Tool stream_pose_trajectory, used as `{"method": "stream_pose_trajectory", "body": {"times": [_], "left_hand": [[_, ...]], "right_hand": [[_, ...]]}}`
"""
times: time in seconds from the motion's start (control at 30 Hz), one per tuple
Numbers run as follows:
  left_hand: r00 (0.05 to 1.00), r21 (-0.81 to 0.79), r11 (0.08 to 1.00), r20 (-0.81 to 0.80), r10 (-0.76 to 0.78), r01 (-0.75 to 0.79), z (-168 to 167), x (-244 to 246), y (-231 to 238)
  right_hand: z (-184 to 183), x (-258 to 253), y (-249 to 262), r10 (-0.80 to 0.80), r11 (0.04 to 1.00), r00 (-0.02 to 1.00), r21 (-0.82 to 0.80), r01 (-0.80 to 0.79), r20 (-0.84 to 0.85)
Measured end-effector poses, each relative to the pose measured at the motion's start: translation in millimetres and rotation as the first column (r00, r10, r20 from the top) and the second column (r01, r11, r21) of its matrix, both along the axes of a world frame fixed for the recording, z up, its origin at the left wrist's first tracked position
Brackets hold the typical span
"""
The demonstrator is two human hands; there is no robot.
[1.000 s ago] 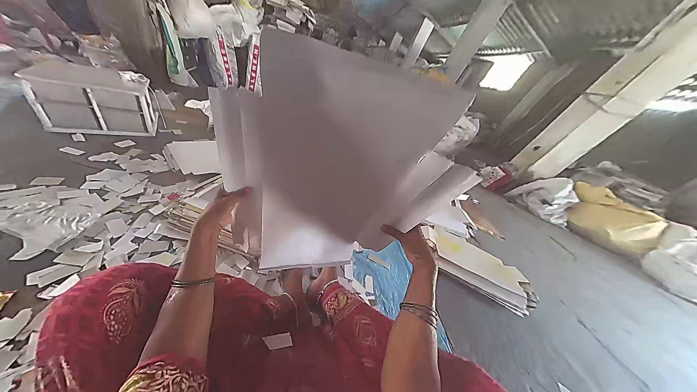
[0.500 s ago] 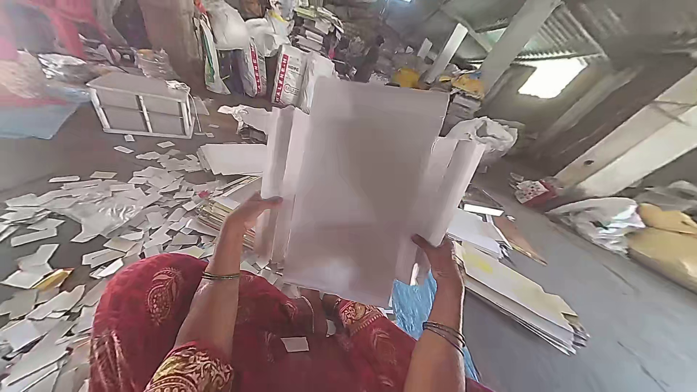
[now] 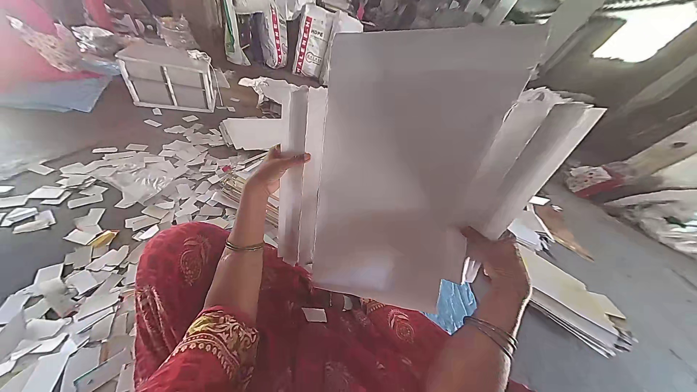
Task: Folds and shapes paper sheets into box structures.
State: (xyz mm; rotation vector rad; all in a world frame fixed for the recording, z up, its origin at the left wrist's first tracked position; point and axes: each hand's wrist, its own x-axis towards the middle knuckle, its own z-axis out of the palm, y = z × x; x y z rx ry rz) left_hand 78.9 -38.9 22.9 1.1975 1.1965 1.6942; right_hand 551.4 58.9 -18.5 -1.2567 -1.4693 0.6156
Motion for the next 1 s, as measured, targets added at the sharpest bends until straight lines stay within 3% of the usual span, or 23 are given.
{"method": "stream_pose_trajectory", "body": {"times": [0.33, 0.53, 0.7, 0.77, 0.9, 0.97, 1.0], "left_hand": [[0.998, 0.176, 0.983, -0.006, 0.058, -0.056, -1, -17, 51], [0.991, 0.156, 0.987, -0.118, 0.056, -0.037, 7, -6, -11], [0.999, 0.125, 0.991, 0.026, 0.037, -0.04, 24, -16, 11], [0.997, 0.181, 0.981, 0.025, 0.067, -0.071, 23, -20, 19], [0.973, -0.062, 0.974, 0.064, 0.222, -0.218, 74, 35, -51], [0.975, -0.063, 0.977, 0.072, 0.208, -0.204, 69, 26, -41], [0.984, 0.034, 0.985, 0.054, 0.168, -0.17, 53, 9, -22]], "right_hand": [[4, -6, 4, 0.001, 1.0, 1.0, -0.01, -0.001, -0.006], [8, 2, -7, 0.011, 1.0, 1.0, -0.026, -0.01, 0.013], [12, 6, -8, 0.013, 0.999, 0.998, -0.035, -0.011, 0.059], [10, 7, -7, -0.006, 0.998, 0.997, -0.061, 0.011, 0.079], [11, 5, -6, -0.002, 0.998, 0.993, -0.061, 0.009, 0.117], [13, 2, -6, 0.033, 0.999, 0.995, -0.039, -0.029, 0.094], [13, 1, -4, 0.051, 0.998, 0.996, -0.027, -0.049, 0.076]]}}
